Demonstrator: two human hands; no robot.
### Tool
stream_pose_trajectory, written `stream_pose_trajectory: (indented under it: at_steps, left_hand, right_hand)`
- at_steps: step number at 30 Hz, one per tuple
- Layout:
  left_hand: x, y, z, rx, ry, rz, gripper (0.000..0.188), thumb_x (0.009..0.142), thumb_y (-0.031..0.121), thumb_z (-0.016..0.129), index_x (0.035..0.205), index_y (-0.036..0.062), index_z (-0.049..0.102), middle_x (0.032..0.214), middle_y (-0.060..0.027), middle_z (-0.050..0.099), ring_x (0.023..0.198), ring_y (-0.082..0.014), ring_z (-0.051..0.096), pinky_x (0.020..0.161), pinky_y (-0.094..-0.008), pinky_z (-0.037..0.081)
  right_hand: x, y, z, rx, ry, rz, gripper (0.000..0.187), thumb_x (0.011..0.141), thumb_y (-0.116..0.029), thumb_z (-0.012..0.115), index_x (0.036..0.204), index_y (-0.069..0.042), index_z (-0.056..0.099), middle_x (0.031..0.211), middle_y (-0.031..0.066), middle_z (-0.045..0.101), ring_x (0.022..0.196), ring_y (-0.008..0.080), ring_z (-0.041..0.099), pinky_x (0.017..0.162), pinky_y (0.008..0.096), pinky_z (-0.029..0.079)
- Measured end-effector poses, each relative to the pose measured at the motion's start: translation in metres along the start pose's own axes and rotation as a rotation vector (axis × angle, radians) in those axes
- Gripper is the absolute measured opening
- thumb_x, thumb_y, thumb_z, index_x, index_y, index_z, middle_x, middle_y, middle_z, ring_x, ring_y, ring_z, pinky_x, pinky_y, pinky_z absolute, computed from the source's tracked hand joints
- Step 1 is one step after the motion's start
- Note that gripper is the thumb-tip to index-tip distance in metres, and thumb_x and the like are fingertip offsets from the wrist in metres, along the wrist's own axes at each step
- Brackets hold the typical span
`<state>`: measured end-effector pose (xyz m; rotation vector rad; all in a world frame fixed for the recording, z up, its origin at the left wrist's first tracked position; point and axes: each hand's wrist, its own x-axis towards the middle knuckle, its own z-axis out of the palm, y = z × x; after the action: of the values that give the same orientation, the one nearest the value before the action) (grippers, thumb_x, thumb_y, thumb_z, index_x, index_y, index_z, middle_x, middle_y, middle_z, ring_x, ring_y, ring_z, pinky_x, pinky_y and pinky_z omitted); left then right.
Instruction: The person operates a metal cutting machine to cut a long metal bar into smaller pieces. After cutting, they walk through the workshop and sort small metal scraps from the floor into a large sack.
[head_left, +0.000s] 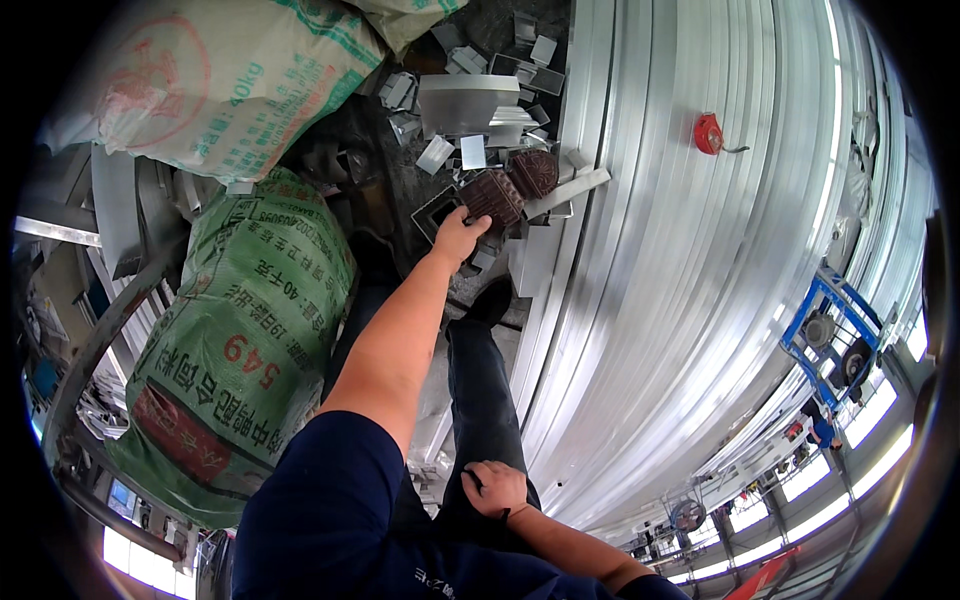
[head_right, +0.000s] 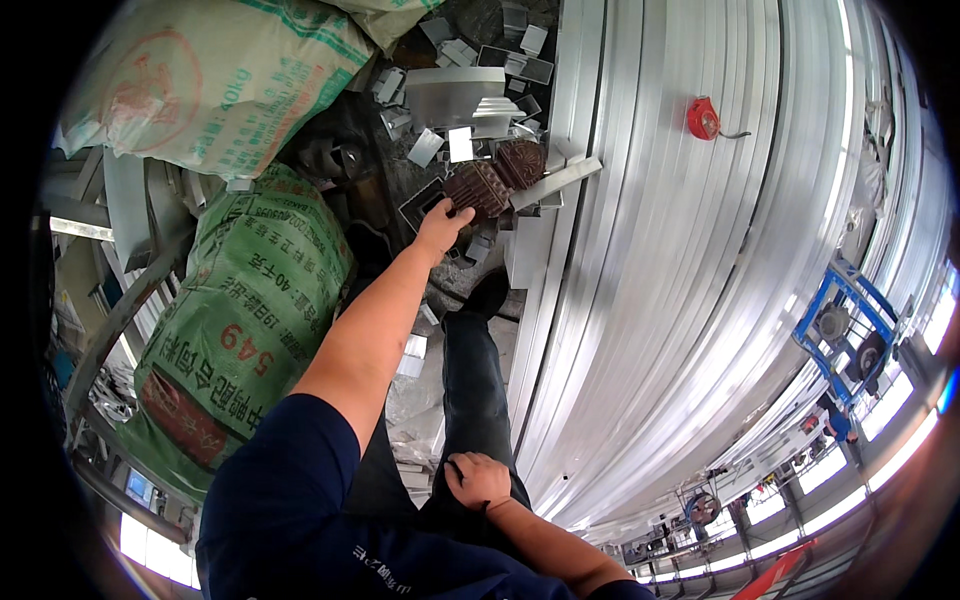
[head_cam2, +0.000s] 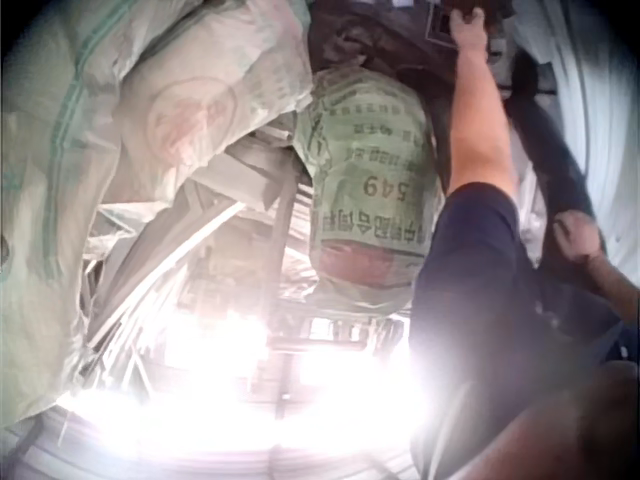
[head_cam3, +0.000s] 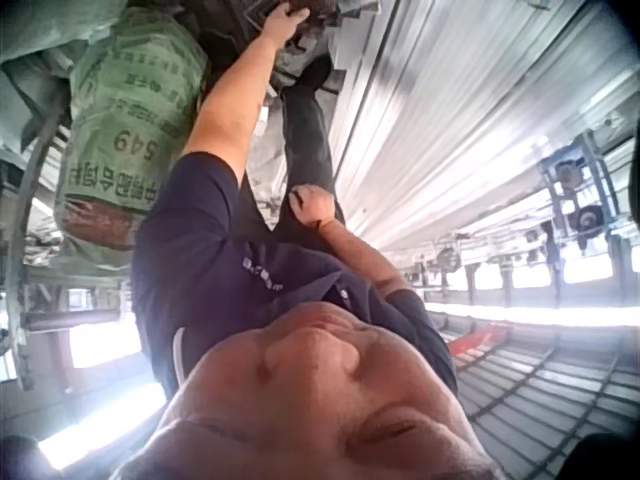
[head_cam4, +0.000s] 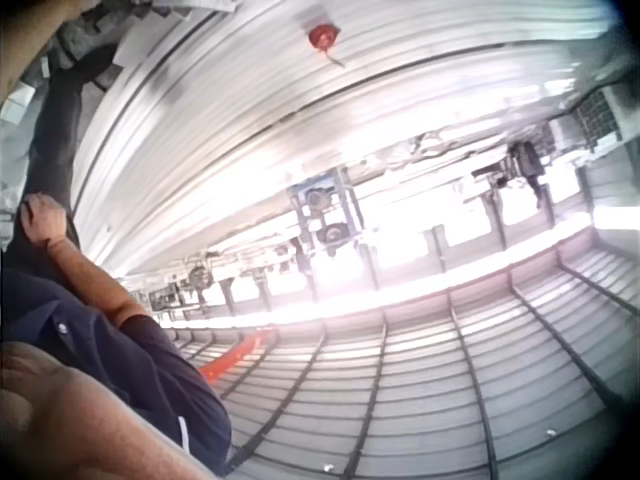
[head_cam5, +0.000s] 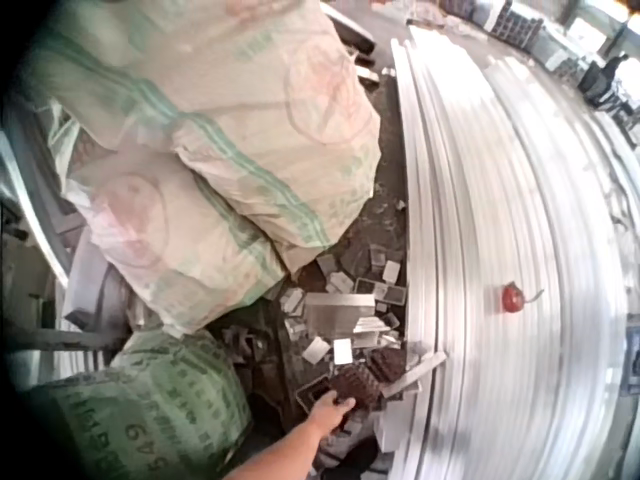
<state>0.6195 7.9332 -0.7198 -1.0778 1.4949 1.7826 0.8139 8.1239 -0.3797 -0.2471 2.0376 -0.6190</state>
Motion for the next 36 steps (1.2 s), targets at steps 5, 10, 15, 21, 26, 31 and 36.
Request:
stream_pose_trajectory:
  at_steps: [5, 10, 15, 21, 26, 31, 36]
  left_hand:
    - [-0.008, 0.009, -0.007, 0.218, -0.104, 0.099, 0.068, 0.085, 0.045, 0.068, 0.132, 0.0007, 0.046, 0.115, -0.0155, 0.061, 0.108, -0.0279, 0.058, 0.093, -0.0378, 0.043]
    - [0.003, 0.038, -0.007, 0.725, 0.181, 0.162, 0.069, 0.084, 0.064, 0.052, 0.096, -0.0032, 0.066, 0.096, -0.0251, 0.065, 0.095, -0.0403, 0.061, 0.082, -0.0465, 0.048]
    - [0.008, 0.023, -0.006, 0.360, 0.161, 0.094, 0.054, 0.088, 0.048, 0.060, 0.092, -0.0056, 0.065, 0.086, -0.0222, 0.067, 0.084, -0.0355, 0.065, 0.075, -0.0418, 0.048]
    - [0.007, 0.011, -0.007, 0.483, 0.174, 0.138, 0.048, 0.088, 0.043, 0.061, 0.088, -0.0058, 0.064, 0.087, -0.0242, 0.065, 0.082, -0.0372, 0.063, 0.073, -0.0437, 0.047]
    - [-0.014, -0.003, -0.009, 0.625, 0.139, 0.248, 0.042, 0.091, 0.038, 0.057, 0.085, -0.0038, 0.061, 0.088, -0.0223, 0.060, 0.086, -0.0417, 0.058, 0.075, -0.0475, 0.044]
    - [-0.043, -0.007, -0.020, 0.583, 0.115, 0.393, 0.035, 0.091, 0.030, 0.058, 0.086, -0.0042, 0.060, 0.094, -0.0217, 0.057, 0.091, -0.0415, 0.056, 0.077, -0.0467, 0.043]
    - [-0.117, 0.034, -0.030, 0.650, -0.042, 0.463, 0.031, 0.091, 0.026, 0.057, 0.084, -0.0036, 0.058, 0.094, -0.0212, 0.056, 0.093, -0.0416, 0.054, 0.079, -0.0456, 0.043]
  right_hand:
    - [-0.002, 0.004, 0.002, -0.016, 0.010, -0.024, 0.014, 0.080, -0.027, 0.064, 0.082, -0.013, 0.067, 0.073, 0.0039, 0.064, 0.067, 0.0238, 0.064, 0.057, 0.0364, 0.052]
    - [-0.006, 0.013, 0.007, -0.002, 0.040, -0.055, 0.012, 0.079, -0.025, 0.065, 0.081, -0.013, 0.067, 0.070, 0.0029, 0.064, 0.064, 0.0230, 0.063, 0.055, 0.0347, 0.051]
    - [-0.010, 0.015, 0.016, 0.027, 0.058, -0.067, 0.011, 0.078, -0.024, 0.066, 0.081, -0.014, 0.067, 0.070, 0.0030, 0.064, 0.064, 0.0230, 0.064, 0.056, 0.0345, 0.052]
    - [-0.013, 0.012, 0.018, 0.057, 0.070, -0.055, 0.009, 0.077, -0.021, 0.066, 0.080, -0.012, 0.066, 0.072, 0.0050, 0.065, 0.066, 0.0248, 0.064, 0.059, 0.0356, 0.052]
    - [-0.015, 0.014, 0.022, 0.029, 0.073, -0.064, 0.011, 0.077, -0.024, 0.066, 0.080, -0.013, 0.067, 0.071, 0.0039, 0.064, 0.064, 0.0233, 0.064, 0.055, 0.0342, 0.052]
    - [-0.014, 0.013, 0.020, 0.044, 0.116, -0.106, 0.011, 0.078, -0.023, 0.066, 0.079, -0.013, 0.066, 0.070, 0.0045, 0.064, 0.064, 0.0241, 0.064, 0.055, 0.0352, 0.051]
    - [-0.012, 0.007, 0.012, 0.026, 0.048, -0.056, 0.013, 0.080, -0.025, 0.064, 0.082, -0.012, 0.066, 0.074, 0.0055, 0.065, 0.069, 0.0262, 0.065, 0.059, 0.0387, 0.052]
